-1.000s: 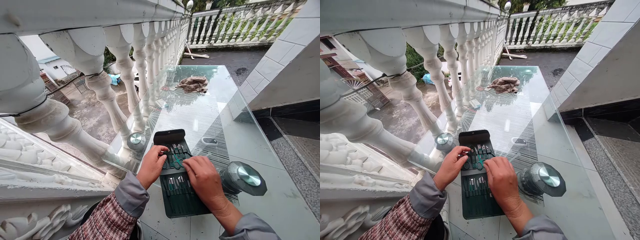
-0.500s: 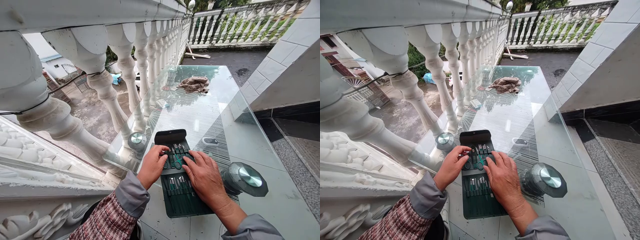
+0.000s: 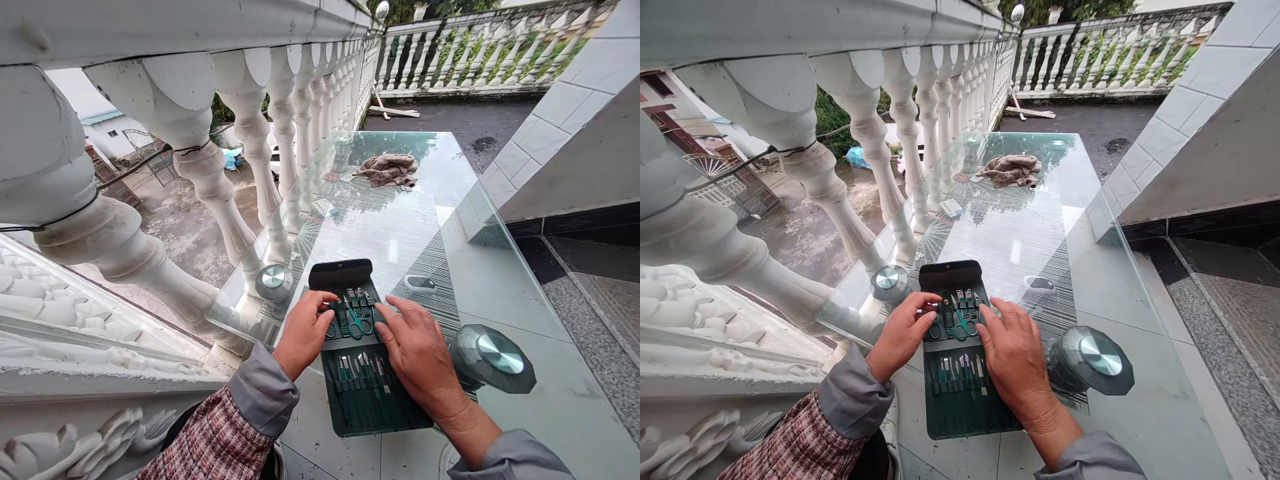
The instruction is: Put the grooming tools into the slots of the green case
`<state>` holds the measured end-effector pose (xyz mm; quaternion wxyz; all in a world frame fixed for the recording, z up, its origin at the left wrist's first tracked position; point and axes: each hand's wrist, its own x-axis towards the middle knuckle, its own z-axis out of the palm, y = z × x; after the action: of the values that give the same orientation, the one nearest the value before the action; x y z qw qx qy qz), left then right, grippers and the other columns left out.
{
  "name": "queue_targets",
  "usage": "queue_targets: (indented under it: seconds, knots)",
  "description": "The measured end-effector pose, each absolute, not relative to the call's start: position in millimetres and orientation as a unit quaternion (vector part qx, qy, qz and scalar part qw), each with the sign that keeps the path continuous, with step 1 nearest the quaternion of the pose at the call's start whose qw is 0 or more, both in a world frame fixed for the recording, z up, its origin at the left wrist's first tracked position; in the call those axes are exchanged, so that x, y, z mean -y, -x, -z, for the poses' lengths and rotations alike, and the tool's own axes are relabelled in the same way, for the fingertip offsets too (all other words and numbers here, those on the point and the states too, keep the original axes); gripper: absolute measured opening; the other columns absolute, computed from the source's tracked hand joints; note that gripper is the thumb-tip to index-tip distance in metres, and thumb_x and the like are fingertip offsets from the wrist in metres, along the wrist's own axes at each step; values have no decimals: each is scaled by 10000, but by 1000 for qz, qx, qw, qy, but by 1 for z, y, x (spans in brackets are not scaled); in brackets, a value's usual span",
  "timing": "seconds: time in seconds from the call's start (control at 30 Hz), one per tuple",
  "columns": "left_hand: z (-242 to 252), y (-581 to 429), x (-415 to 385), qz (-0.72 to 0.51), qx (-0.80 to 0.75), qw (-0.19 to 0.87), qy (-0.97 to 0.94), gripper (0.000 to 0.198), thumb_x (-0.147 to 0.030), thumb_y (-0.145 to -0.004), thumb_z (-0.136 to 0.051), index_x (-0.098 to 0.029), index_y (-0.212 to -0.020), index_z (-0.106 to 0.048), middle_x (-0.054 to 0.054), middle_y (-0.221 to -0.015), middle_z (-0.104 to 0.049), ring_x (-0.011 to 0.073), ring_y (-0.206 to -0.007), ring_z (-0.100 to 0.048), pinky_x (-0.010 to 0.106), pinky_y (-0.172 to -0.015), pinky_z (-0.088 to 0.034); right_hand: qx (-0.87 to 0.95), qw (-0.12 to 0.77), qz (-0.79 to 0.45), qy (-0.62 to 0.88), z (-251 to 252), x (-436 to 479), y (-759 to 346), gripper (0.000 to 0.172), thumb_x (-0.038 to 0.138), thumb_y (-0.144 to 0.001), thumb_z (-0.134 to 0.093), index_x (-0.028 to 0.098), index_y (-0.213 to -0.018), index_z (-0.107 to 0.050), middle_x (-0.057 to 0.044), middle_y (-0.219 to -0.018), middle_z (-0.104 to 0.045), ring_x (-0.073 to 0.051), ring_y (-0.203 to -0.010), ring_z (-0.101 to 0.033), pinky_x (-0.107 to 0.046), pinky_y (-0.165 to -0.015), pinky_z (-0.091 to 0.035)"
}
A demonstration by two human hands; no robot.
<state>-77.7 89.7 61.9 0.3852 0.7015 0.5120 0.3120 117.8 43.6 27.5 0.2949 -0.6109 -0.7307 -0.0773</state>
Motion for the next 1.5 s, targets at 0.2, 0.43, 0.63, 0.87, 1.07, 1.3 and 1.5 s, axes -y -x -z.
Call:
queue_targets:
  seconds: [0.2, 0.43, 0.63, 0.87, 1.07, 1.3, 1.5]
  knots:
    - [-63, 80, -90, -319, -513, 384, -698, 255, -130, -798, -466, -196, -1013, -586, 42, -1005, -590, 169, -910, -571, 282, -789, -468, 644, 396, 20, 654, -34, -46, -151, 381, 354, -908, -356, 147, -1162, -550, -135, -1142, -578, -258, -1112, -491, -455, -957, -382]
    - [-62, 84, -95, -370, -517, 380, -672, 221, -175, -813, -462, -177, -982, -604, 50, -966, -601, 169, -894, -575, 297, -807, -463, 632, 372, 10, 680, -29, -37, -175, 373, 389, -881, -369, 160, -1073, -593, -115, -1061, -630, -252, -1027, -549, -442, -908, -422]
    - [-63, 87, -97, -394, -527, 408, -632, 190, -239, -792, -510, -175, -928, -627, 46, -946, -640, 176, -897, -589, 291, -805, -465, 641, 338, -38, 688, -29, -22, -185, 302, 402, -871, -407, 212, -925, -636, -54, -927, -678, -221, -906, -603, -390, -813, -466]
    - [-66, 80, -96, -388, -523, 420, -632, 180, -251, -775, -534, -175, -904, -634, 44, -923, -658, 177, -872, -603, 288, -785, -472, 656, 341, -63, 670, -30, -15, -179, 270, 386, -874, -433, 215, -922, -637, -45, -914, -676, -209, -882, -598, -371, -788, -474]
    - [-67, 78, -95, -383, -514, 422, -641, 176, -248, -776, -526, -176, -894, -635, 36, -905, -660, 169, -861, -606, 267, -754, -477, 707, 337, -29, 621, -26, -26, -155, 243, 295, -881, -442, 187, -999, -624, -75, -996, -651, -219, -964, -562, -385, -839, -462]
    - [-65, 83, -93, -369, -498, 447, -645, 178, -258, -793, -529, -171, -921, -616, 37, -895, -668, 169, -859, -624, 283, -770, -491, 710, 308, -35, 633, -31, -38, -145, 211, 264, -887, -425, 201, -921, -623, -70, -938, -653, -222, -908, -566, -382, -792, -461]
    - [-62, 83, -90, -348, -485, 436, -674, 148, -218, -793, -540, -180, -906, -628, 37, -909, -671, 168, -859, -632, 285, -782, -498, 711, 286, -28, 642, -27, -41, -147, 187, 261, -880, -441, 206, -885, -620, -66, -906, -653, -228, -884, -560, -381, -769, -455]
